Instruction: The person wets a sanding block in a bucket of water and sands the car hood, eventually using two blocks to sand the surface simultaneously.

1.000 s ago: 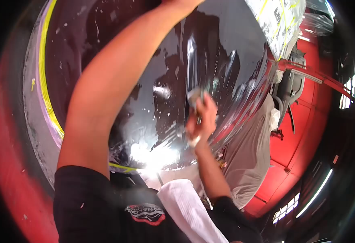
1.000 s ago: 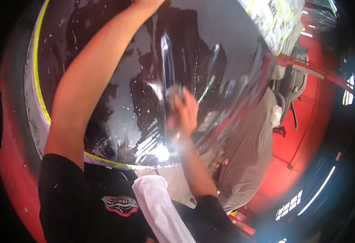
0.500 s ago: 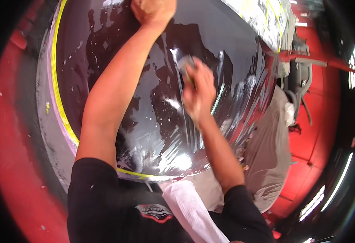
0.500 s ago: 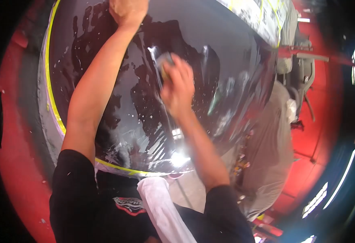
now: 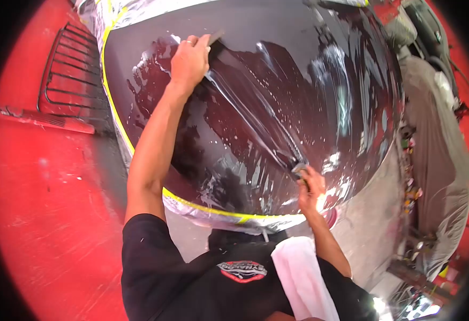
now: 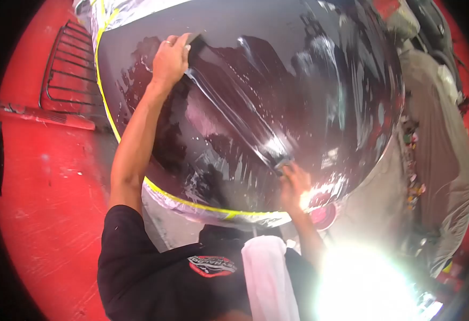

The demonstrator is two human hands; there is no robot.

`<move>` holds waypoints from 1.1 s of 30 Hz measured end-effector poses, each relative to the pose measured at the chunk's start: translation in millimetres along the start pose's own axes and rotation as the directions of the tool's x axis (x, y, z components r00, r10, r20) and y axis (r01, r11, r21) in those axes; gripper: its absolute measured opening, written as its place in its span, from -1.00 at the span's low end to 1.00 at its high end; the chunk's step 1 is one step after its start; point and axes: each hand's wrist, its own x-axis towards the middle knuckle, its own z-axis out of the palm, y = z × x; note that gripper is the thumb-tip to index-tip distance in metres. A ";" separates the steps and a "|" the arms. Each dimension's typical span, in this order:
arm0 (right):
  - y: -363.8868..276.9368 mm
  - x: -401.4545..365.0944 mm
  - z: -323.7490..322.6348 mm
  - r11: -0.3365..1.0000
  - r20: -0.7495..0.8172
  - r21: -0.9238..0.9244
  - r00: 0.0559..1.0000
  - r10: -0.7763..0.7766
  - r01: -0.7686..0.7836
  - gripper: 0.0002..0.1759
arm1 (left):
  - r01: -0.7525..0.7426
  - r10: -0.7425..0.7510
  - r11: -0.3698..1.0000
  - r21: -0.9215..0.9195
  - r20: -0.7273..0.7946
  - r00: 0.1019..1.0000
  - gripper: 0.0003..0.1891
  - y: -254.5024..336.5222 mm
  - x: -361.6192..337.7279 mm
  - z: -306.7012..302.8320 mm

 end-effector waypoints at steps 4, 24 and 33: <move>37.0 -43.3 -49.7 0.984 -0.118 -0.112 0.985 0.127 -0.140 -0.67 | -0.048 0.047 0.999 0.005 0.090 0.995 -0.67 32.3 -21.0 -10.5; 137.4 -150.3 -207.6 0.773 -0.530 -0.193 0.727 0.436 -0.604 -0.64 | -0.125 0.474 0.808 -0.577 0.508 0.719 -0.33 460.9 -251.5 41.9; 189.3 -364.6 -172.1 0.162 -0.426 -0.235 0.251 0.869 -0.958 -0.62 | 0.152 -0.053 0.879 -0.451 0.224 0.973 -0.71 289.4 -149.2 -54.3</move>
